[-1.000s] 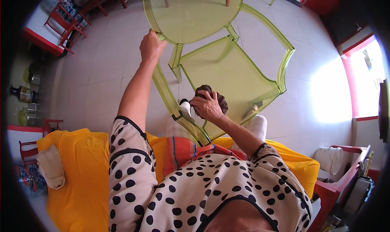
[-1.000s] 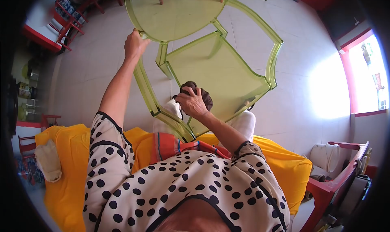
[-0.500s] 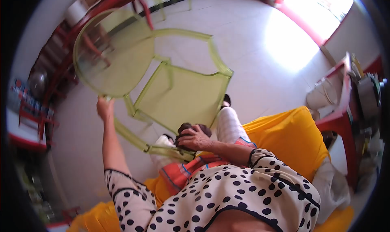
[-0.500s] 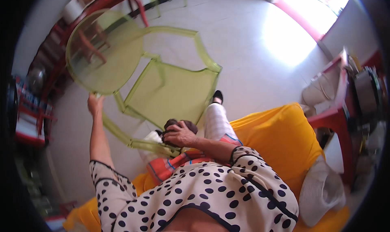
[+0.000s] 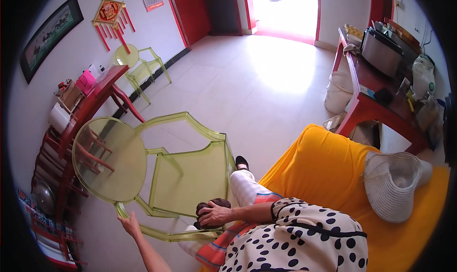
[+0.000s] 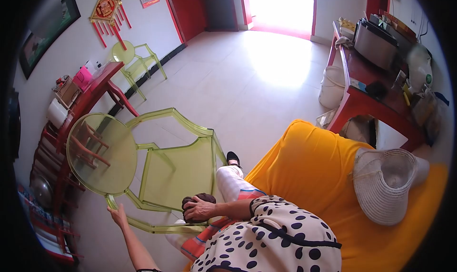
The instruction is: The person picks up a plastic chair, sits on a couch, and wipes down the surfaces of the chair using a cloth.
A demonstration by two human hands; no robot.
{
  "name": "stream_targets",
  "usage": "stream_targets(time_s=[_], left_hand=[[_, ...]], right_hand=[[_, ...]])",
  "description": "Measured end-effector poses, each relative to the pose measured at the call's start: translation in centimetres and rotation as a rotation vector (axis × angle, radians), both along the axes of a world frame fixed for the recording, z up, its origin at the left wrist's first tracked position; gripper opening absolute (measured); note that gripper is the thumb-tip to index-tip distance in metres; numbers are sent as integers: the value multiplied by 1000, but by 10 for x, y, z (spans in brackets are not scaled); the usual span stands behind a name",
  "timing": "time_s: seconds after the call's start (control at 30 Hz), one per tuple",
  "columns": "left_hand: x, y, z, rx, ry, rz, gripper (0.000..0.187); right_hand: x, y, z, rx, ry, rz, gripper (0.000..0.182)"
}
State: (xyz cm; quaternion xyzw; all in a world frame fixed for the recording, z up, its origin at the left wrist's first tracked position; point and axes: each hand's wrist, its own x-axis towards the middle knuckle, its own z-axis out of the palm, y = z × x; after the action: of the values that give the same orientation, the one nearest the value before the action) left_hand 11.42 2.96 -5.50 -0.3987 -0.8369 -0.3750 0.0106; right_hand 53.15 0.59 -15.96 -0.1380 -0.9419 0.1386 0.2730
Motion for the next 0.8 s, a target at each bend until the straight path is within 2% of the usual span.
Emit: stream_targets(time_s=[0.1, 0.27, 0.37, 0.4, 0.47, 0.5, 0.57, 0.6, 0.63, 0.67, 0.7, 0.73, 0.77, 0.8], left_hand=[[20, -14, 6, 75, -126, 12, 73], [8, -9, -11, 162, -31, -7, 66], [4, -9, -7, 109, -143, 35, 63], [7, -9, -2, 73, -207, 56, 62], [-2, -3, -8, 129, -197, -8, 62], [-2, -7, -11, 149, -191, -32, 62], [0, -9, -12, 189, -219, -43, 61], [-3, -8, -13, 166, -195, -34, 62], [-1, -8, -11, 167, -255, -21, 63], [1, -10, -7, 163, -296, -35, 63], [11, -12, -2, 163, -228, 7, 61], [15, -12, 3, 130, -236, 38, 60], [23, -13, 8, 121, -228, 65, 60], [34, -16, 21, 84, -253, 81, 59]], right_hand=[[0, 1, -1, 16, 17, 10, 26], [5, 3, 5, -34, -62, 41, 26], [4, 4, 12, -300, -96, -48, 26], [5, 4, 19, -311, -24, -101, 27], [-3, 20, 15, -510, 82, -184, 27], [-6, 21, 28, -618, 132, -219, 27], [-5, 30, 57, -1047, 247, -344, 31], [-12, 44, 46, -1072, 319, -335, 31], [-16, 53, 60, -1207, 370, -347, 31], [-23, 62, 67, -1195, 453, -315, 33], [-28, 66, 87, -1139, 539, -280, 36], [-30, 70, 113, -1208, 452, -239, 40], [-38, 79, 120, -1048, 335, -260, 43], [-44, 84, 127, -938, 343, -194, 46]])
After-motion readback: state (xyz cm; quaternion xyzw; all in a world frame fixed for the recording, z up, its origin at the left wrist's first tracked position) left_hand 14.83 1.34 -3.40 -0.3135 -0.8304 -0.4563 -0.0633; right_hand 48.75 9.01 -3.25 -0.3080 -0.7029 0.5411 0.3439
